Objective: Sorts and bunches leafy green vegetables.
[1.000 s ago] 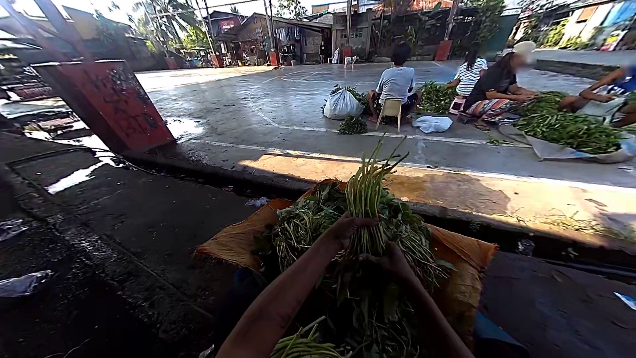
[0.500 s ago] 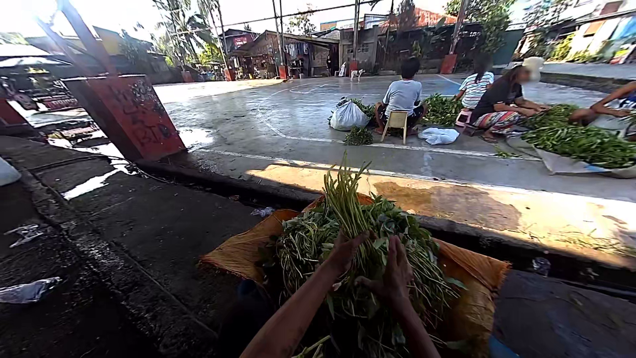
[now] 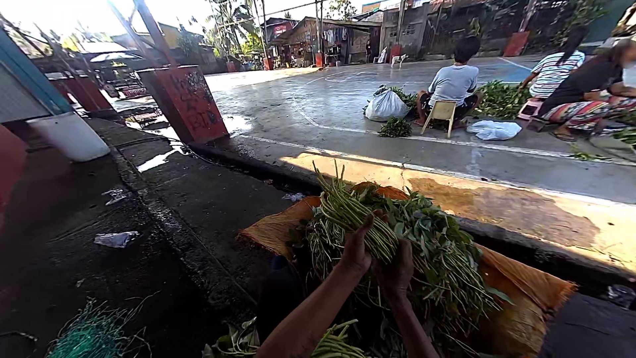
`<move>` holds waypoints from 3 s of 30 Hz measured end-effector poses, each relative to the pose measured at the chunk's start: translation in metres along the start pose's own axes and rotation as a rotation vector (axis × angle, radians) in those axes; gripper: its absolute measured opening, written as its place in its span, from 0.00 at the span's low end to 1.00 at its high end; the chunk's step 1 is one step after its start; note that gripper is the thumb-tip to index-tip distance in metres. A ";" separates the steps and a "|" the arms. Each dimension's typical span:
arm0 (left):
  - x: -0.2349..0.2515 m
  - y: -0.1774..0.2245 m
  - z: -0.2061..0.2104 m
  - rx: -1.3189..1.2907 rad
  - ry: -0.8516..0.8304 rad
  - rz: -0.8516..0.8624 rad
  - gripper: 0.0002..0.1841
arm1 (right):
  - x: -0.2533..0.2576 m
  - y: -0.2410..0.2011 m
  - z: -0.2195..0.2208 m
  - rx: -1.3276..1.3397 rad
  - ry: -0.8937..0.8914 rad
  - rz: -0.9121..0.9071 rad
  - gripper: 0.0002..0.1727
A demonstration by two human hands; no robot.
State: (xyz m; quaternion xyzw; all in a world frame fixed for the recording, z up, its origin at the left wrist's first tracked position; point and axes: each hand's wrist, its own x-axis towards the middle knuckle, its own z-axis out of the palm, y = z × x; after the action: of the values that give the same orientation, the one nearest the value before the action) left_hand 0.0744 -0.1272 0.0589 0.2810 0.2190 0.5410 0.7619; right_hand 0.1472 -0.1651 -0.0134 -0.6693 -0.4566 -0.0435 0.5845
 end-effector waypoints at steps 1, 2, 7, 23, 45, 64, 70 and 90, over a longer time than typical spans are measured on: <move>-0.003 -0.001 -0.003 0.031 0.001 0.038 0.20 | -0.003 -0.004 0.003 0.013 -0.012 0.028 0.35; -0.005 -0.002 -0.006 0.055 0.012 0.074 0.22 | -0.007 -0.006 0.006 0.016 -0.014 0.036 0.34; -0.009 0.015 -0.024 0.253 0.007 0.133 0.13 | -0.026 -0.003 0.017 0.083 -0.124 -0.019 0.44; -0.062 0.170 -0.052 2.220 -0.565 -0.134 0.22 | -0.072 -0.075 -0.035 0.264 -0.507 -0.709 0.12; -0.082 0.149 -0.146 1.931 -0.588 -0.572 0.22 | -0.130 -0.041 0.038 -0.036 -0.744 -0.507 0.39; -0.181 0.089 -0.225 1.739 0.549 -0.041 0.37 | -0.162 -0.023 0.022 0.037 -0.738 -0.410 0.48; -0.186 0.084 -0.253 1.542 0.614 0.128 0.34 | -0.186 -0.026 0.021 0.168 -0.736 -0.300 0.47; -0.031 0.147 -0.117 2.047 -0.260 -0.199 0.22 | 0.058 0.174 0.032 -0.360 -0.770 0.457 0.20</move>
State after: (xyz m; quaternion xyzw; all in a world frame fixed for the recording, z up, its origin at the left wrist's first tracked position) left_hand -0.1133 -0.0962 0.0707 0.8308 0.5123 -0.0038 0.2176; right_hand 0.2810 -0.0886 -0.1182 -0.8104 -0.4662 0.2588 0.2426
